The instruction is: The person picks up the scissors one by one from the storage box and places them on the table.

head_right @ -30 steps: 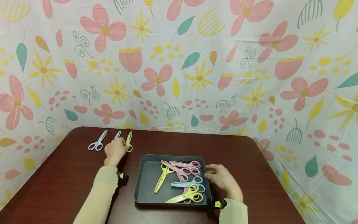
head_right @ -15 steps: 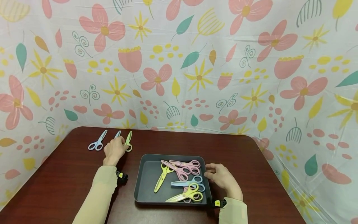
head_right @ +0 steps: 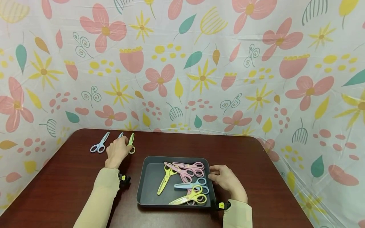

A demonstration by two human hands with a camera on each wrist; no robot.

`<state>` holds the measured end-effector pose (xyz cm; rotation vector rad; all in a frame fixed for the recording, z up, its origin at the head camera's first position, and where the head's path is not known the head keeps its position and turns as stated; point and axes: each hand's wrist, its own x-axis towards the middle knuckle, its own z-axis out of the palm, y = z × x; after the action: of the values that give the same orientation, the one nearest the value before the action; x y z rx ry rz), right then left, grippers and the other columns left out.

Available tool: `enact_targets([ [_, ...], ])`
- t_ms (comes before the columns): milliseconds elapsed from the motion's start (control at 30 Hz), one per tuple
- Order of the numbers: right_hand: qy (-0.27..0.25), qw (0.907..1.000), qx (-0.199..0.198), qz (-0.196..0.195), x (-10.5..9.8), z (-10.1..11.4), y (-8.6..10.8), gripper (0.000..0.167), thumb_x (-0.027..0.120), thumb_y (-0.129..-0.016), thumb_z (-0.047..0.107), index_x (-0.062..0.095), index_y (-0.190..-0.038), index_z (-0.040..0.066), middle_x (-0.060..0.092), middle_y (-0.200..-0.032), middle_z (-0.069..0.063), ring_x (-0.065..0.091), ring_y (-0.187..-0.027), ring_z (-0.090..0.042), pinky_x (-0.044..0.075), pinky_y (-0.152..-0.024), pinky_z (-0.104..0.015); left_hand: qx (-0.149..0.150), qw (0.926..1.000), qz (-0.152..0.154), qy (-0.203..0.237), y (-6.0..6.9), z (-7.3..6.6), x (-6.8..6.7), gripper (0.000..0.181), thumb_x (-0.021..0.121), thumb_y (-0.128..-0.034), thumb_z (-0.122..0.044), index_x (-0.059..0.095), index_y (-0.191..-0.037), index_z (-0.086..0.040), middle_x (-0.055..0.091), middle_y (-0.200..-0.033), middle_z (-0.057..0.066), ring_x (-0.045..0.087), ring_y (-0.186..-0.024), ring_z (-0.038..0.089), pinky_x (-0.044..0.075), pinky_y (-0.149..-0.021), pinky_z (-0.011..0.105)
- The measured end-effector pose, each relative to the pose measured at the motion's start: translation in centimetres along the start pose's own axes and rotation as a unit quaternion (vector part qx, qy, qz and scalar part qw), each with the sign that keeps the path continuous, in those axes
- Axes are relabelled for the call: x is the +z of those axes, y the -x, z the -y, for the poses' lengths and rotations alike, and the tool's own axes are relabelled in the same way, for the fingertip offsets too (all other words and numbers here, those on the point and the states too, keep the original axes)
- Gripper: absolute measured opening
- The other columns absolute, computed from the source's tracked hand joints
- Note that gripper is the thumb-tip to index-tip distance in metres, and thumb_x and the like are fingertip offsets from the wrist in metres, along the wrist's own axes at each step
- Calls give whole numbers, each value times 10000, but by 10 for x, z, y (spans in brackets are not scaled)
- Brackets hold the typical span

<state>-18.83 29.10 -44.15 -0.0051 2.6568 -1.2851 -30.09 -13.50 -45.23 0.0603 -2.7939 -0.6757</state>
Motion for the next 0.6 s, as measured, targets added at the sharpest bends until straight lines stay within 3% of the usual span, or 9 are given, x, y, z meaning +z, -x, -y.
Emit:
enact_targets([
  [167, 30, 10000, 45, 31, 0, 0, 1, 402, 686, -889, 45, 581, -1257, -76, 678, -1088, -180, 672, -914, -245, 555, -736, -398, 133, 9995, 265, -143, 6, -11, -7, 298, 728, -875, -265, 679, -1067, -43, 651, -845, 117, 589, -632, 306, 456, -529, 464],
  [400, 8, 10000, 15, 30, 0, 0, -1, 406, 690, -881, 36, 582, -1255, -78, 680, -1081, -183, 673, -921, -249, 555, -738, -397, 499, 9958, 755, -126, 19, -31, -20, 261, 724, -883, -269, 665, -1013, -51, 610, -764, 77, 524, -545, 247, 418, -489, 397],
  [600, -48, 10000, -2, -27, 1, -1, 0, 395, 685, -879, 17, 586, -1248, -81, 678, -1086, -195, 675, -932, -260, 555, -738, -398, 866, 9919, 906, -217, 27, -47, -24, 286, 729, -884, -295, 670, -1076, -90, 659, -878, 64, 576, -631, 258, 468, -563, 432],
])
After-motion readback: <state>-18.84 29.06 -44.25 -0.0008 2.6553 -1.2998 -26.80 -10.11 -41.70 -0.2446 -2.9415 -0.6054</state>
